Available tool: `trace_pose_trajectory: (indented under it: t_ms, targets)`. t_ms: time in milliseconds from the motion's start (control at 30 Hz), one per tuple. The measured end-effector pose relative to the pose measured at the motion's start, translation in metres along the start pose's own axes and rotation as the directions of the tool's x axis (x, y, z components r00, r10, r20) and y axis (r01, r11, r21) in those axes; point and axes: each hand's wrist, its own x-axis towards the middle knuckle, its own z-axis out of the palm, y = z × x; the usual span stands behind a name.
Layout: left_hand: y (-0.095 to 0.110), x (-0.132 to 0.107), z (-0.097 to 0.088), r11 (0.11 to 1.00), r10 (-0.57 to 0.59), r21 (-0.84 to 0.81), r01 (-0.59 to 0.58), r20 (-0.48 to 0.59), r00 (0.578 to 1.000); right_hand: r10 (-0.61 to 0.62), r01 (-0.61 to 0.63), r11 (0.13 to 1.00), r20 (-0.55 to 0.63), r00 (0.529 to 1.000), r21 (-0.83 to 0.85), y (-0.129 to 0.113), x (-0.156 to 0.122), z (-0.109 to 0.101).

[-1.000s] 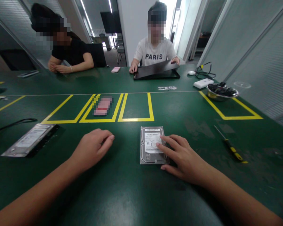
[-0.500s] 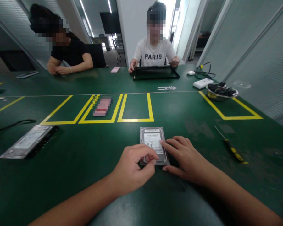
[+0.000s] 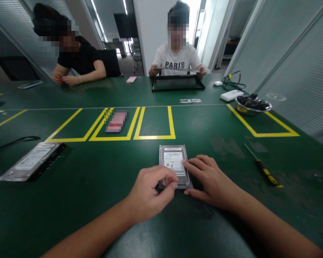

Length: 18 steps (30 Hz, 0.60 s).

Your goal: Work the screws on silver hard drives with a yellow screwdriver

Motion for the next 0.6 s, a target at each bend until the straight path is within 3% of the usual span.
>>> trace_pose_trajectory:
  t_ms: [600]
  targets:
    - [-0.0071,-0.0036,0.002,0.991,0.132,-0.014,-0.132,0.033,0.991,-0.018,0.018,0.999,-0.002,1.0,0.033,0.002,0.0017,0.0045]
